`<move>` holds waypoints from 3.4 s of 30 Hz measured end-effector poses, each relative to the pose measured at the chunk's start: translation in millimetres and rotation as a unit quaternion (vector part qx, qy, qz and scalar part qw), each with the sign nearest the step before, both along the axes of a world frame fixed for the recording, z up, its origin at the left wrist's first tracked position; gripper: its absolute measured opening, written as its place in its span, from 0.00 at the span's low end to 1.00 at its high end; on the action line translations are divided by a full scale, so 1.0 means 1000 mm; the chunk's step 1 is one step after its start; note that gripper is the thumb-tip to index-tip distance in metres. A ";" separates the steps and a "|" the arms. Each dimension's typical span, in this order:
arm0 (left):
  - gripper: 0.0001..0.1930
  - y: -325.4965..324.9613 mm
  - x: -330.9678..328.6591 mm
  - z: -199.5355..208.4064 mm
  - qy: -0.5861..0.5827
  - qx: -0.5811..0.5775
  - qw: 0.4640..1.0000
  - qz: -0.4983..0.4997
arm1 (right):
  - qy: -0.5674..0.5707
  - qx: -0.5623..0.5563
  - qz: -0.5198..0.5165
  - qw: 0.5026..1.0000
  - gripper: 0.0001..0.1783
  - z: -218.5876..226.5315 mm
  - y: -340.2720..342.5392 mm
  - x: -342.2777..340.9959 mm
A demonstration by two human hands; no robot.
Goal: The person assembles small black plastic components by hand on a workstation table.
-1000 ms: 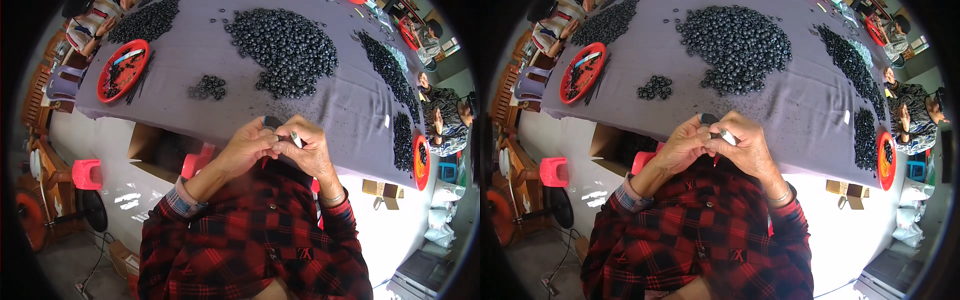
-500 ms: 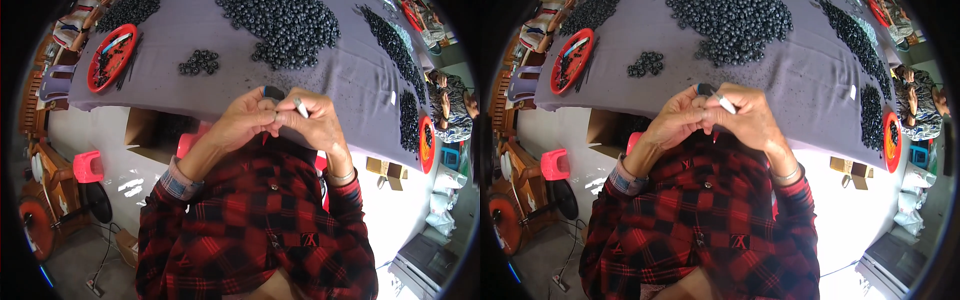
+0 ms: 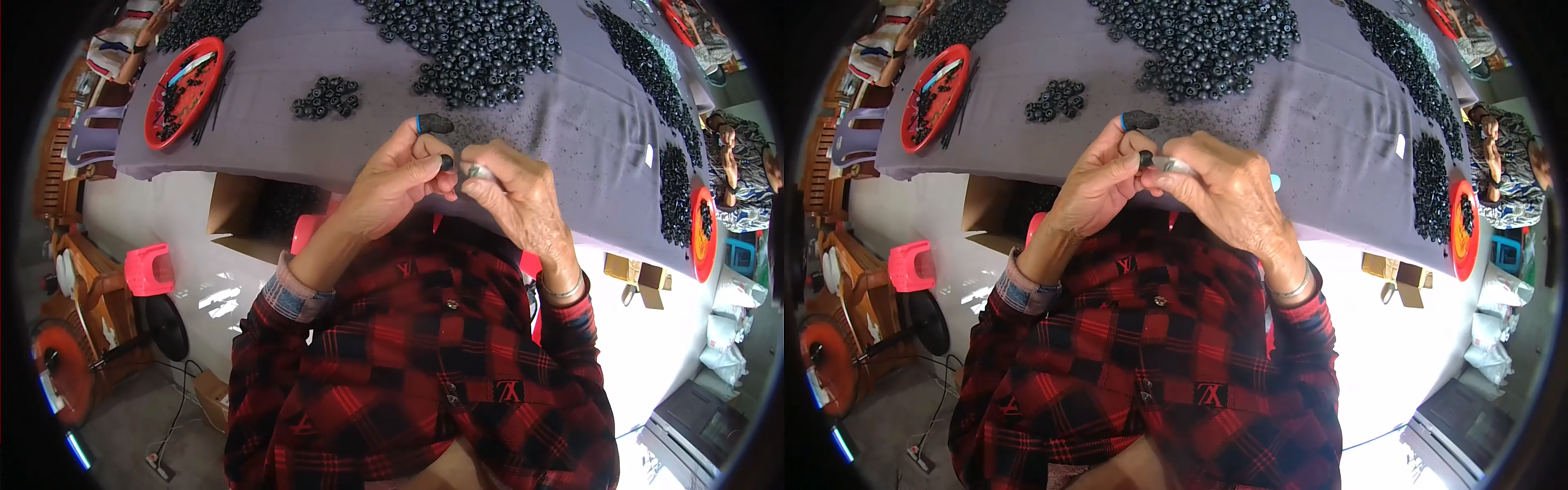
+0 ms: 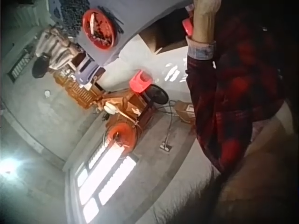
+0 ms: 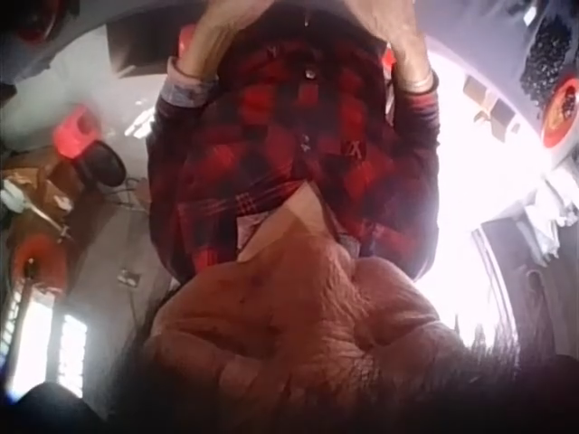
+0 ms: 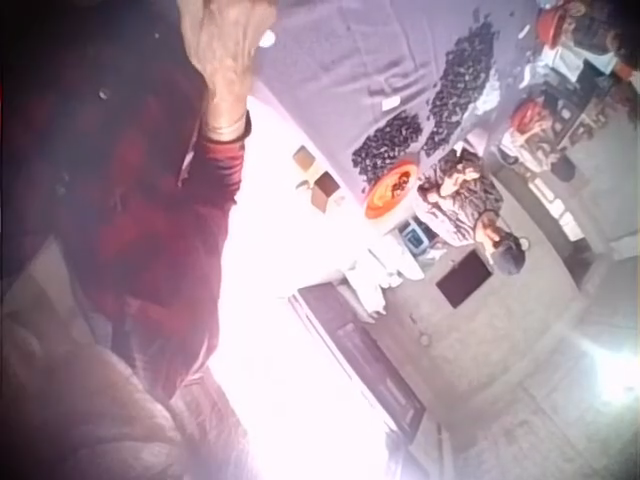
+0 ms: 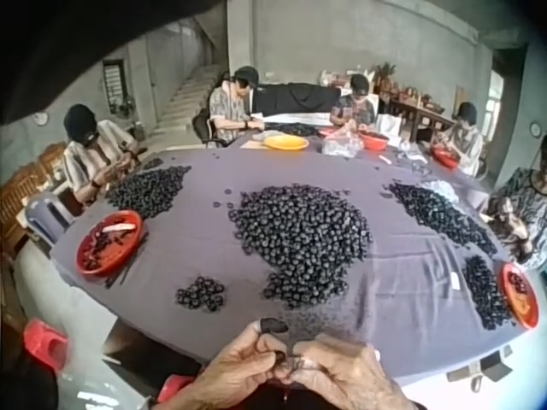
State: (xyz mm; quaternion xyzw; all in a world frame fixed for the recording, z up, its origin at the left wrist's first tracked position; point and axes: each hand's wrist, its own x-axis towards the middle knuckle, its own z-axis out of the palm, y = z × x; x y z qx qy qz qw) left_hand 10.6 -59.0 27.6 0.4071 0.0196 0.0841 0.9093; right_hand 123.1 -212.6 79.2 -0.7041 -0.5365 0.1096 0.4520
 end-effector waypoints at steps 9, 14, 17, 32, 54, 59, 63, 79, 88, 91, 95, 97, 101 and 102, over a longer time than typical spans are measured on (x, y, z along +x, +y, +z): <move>0.15 0.003 0.000 -0.005 -0.014 -0.006 1.000 0.000 | -0.162 0.005 -0.013 0.987 0.14 -0.012 0.005 0.000; 0.14 0.000 0.000 -0.007 -0.010 -0.017 1.000 -0.005 | -0.132 -0.008 -0.009 0.991 0.12 -0.011 0.004 0.001; 0.14 0.001 0.001 -0.011 -0.002 -0.024 1.000 -0.008 | -0.063 -0.025 0.003 0.998 0.11 -0.011 0.004 0.001; 0.17 -0.002 0.000 -0.019 0.002 -0.073 0.997 -0.026 | 0.034 0.014 0.008 0.999 0.12 -0.016 0.012 -0.003; 0.22 0.129 0.010 -0.020 0.041 0.770 0.522 0.364 | -0.036 -0.062 -0.205 0.976 0.11 -0.035 -0.013 0.034; 0.22 0.135 0.016 -0.030 0.042 0.817 0.491 0.299 | -0.053 -0.066 -0.198 0.977 0.15 -0.034 -0.010 0.031; 0.16 0.138 0.010 -0.037 0.064 0.799 0.508 0.316 | -0.062 -0.068 -0.191 0.977 0.16 -0.038 -0.010 0.030; 0.10 0.149 -0.125 -0.041 0.248 0.740 0.443 0.441 | -0.075 -0.094 -0.225 0.967 0.15 -0.040 -0.016 0.042; 0.09 0.144 -0.123 -0.031 0.218 0.649 0.526 0.504 | -0.086 -0.125 -0.303 0.941 0.14 -0.039 -0.028 0.054; 0.09 0.144 -0.096 -0.022 0.171 0.700 0.498 0.482 | -0.083 -0.152 -0.324 0.930 0.15 -0.041 -0.036 0.060; 0.13 0.136 -0.037 -0.023 0.098 0.720 0.550 0.412 | -0.117 -0.216 -0.336 0.909 0.15 -0.046 -0.042 0.063; 0.17 0.125 -0.002 -0.019 0.065 0.717 0.588 0.368 | -0.123 -0.223 -0.336 0.907 0.14 -0.049 -0.040 0.064; 0.23 0.089 0.063 -0.007 0.003 0.753 0.585 0.301 | -0.138 -0.241 -0.337 0.900 0.12 -0.053 -0.040 0.066; 0.23 0.083 0.079 -0.007 -0.027 0.749 0.589 0.302 | -0.140 -0.249 -0.332 0.899 0.12 -0.053 -0.039 0.065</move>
